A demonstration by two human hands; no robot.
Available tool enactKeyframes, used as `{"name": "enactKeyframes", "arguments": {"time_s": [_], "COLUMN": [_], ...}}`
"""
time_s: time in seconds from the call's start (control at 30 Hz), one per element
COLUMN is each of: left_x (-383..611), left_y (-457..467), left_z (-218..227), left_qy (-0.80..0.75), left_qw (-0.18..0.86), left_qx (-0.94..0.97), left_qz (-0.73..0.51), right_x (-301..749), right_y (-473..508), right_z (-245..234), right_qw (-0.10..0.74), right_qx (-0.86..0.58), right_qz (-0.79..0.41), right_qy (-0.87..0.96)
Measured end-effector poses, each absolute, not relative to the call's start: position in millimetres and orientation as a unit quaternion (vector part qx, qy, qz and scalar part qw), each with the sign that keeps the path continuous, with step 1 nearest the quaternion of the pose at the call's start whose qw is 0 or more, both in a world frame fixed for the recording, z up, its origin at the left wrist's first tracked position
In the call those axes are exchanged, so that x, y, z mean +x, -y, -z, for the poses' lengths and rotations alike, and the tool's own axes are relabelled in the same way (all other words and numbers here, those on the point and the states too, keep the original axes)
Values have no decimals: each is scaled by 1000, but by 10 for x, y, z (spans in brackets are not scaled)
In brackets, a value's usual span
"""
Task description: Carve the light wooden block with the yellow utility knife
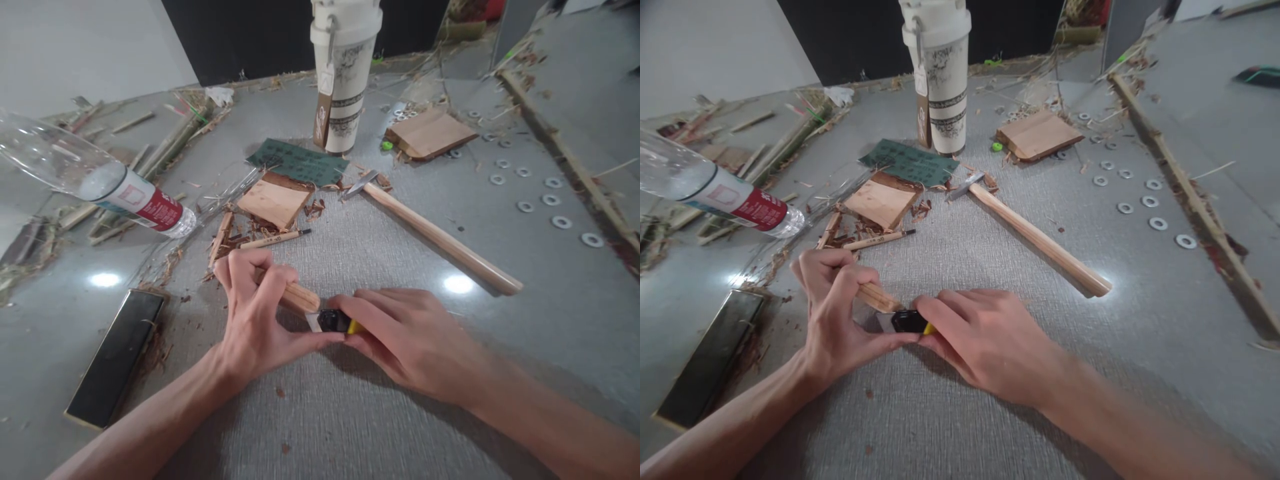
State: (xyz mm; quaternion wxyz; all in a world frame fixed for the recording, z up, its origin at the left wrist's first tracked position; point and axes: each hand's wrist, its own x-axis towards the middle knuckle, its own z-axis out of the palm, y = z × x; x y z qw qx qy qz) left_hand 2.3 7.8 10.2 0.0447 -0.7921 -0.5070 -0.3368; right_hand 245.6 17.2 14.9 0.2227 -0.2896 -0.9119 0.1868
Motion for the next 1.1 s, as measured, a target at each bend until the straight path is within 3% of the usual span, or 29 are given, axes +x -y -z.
{"name": "enactKeyframes", "arguments": {"time_s": [0.73, 1.1], "left_x": [49, -51], "left_y": [-103, -110], "left_z": [-104, -106], "left_qy": [521, 484], "left_qw": [58, 54], "left_qx": [-771, -793], "left_qz": [361, 365], "right_x": [2382, 2621], "right_y": [-48, -248], "right_z": [-250, -251], "right_qw": [249, 294], "right_qx": [-347, -412], "right_qz": [-30, -16], "right_qy": [904, 862]}}
